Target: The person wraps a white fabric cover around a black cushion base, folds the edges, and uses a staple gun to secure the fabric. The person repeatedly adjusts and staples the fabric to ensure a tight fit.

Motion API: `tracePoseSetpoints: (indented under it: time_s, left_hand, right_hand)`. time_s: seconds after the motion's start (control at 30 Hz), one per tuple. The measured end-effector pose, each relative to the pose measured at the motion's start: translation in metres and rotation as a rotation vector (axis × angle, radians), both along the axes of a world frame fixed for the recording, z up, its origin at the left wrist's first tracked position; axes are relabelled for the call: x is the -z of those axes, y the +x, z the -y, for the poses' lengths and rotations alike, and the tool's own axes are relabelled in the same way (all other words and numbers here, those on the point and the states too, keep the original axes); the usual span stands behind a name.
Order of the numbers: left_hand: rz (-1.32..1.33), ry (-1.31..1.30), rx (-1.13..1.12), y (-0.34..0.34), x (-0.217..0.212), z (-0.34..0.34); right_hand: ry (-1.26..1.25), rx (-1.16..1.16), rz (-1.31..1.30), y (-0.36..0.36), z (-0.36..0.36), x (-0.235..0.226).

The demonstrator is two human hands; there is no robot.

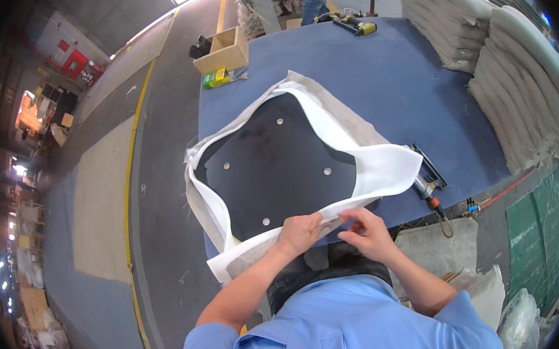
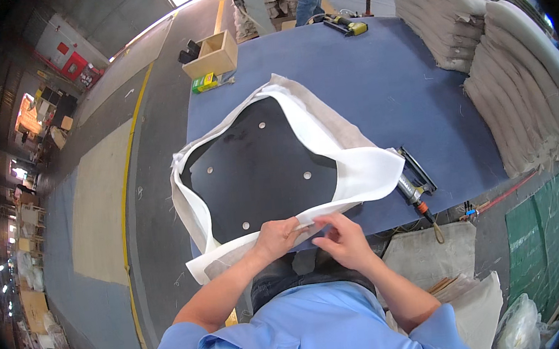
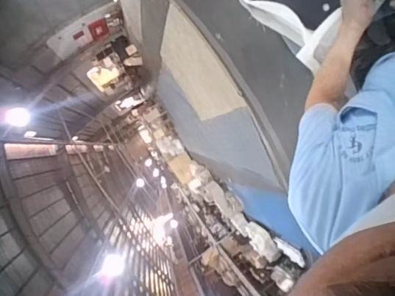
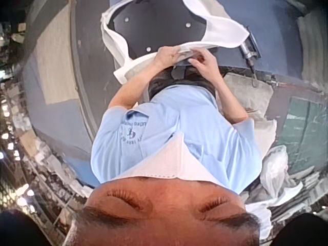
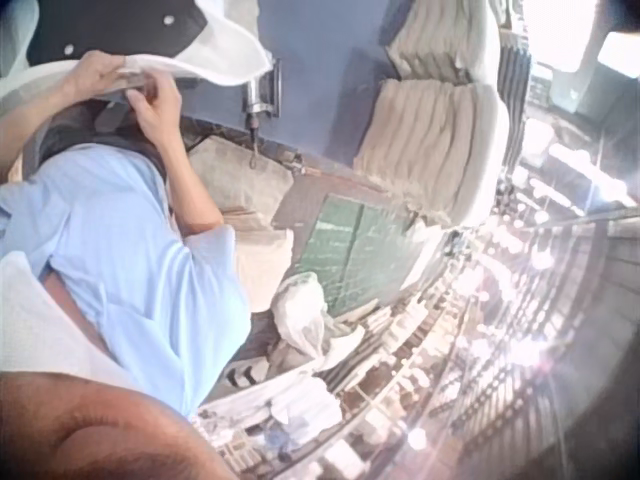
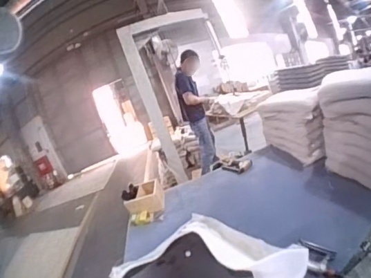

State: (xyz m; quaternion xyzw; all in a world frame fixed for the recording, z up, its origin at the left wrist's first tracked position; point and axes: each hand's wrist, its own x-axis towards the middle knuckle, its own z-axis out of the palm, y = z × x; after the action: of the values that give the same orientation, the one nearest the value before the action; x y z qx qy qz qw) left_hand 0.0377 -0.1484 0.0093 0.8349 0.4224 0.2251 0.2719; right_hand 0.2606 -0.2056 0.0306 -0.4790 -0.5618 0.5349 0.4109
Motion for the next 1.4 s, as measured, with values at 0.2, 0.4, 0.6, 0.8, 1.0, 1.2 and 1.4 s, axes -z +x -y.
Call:
tracePoseSetpoints:
  time_s: [0.2, 0.4, 0.6, 0.8, 1.0, 1.2, 1.4]
  left_hand:
    - [0.172, -0.051, -0.057, -0.005, -0.006, -0.001]
    - [0.072, -0.095, -0.184, -0.004, -0.01, 0.0]
    - [-0.393, -0.249, -0.191, -0.013, -0.042, 0.012]
    - [-0.426, -0.025, -0.151, -0.019, -0.026, 0.014]
    - [-0.338, 0.108, -0.182, -0.016, -0.011, 0.014]
    - [-0.3, 0.125, -0.198, -0.015, -0.001, 0.012]
    - [-0.316, 0.094, -0.204, -0.017, -0.006, 0.01]
  right_hand:
    - [0.3, -0.143, 0.709, -0.044, -0.044, -0.016]
    - [0.263, -0.233, 0.818, -0.049, -0.067, 0.002]
    - [0.187, -0.239, 0.793, -0.05, -0.071, 0.004]
    - [0.215, -0.189, 0.854, -0.056, -0.067, 0.003]
    - [0.013, 0.262, -0.027, 0.036, -0.045, -0.026]
    - [0.214, 0.832, 0.488, 0.182, -0.059, -0.02]
    - [0.08, 0.385, 1.2, 0.172, -0.079, 0.031]
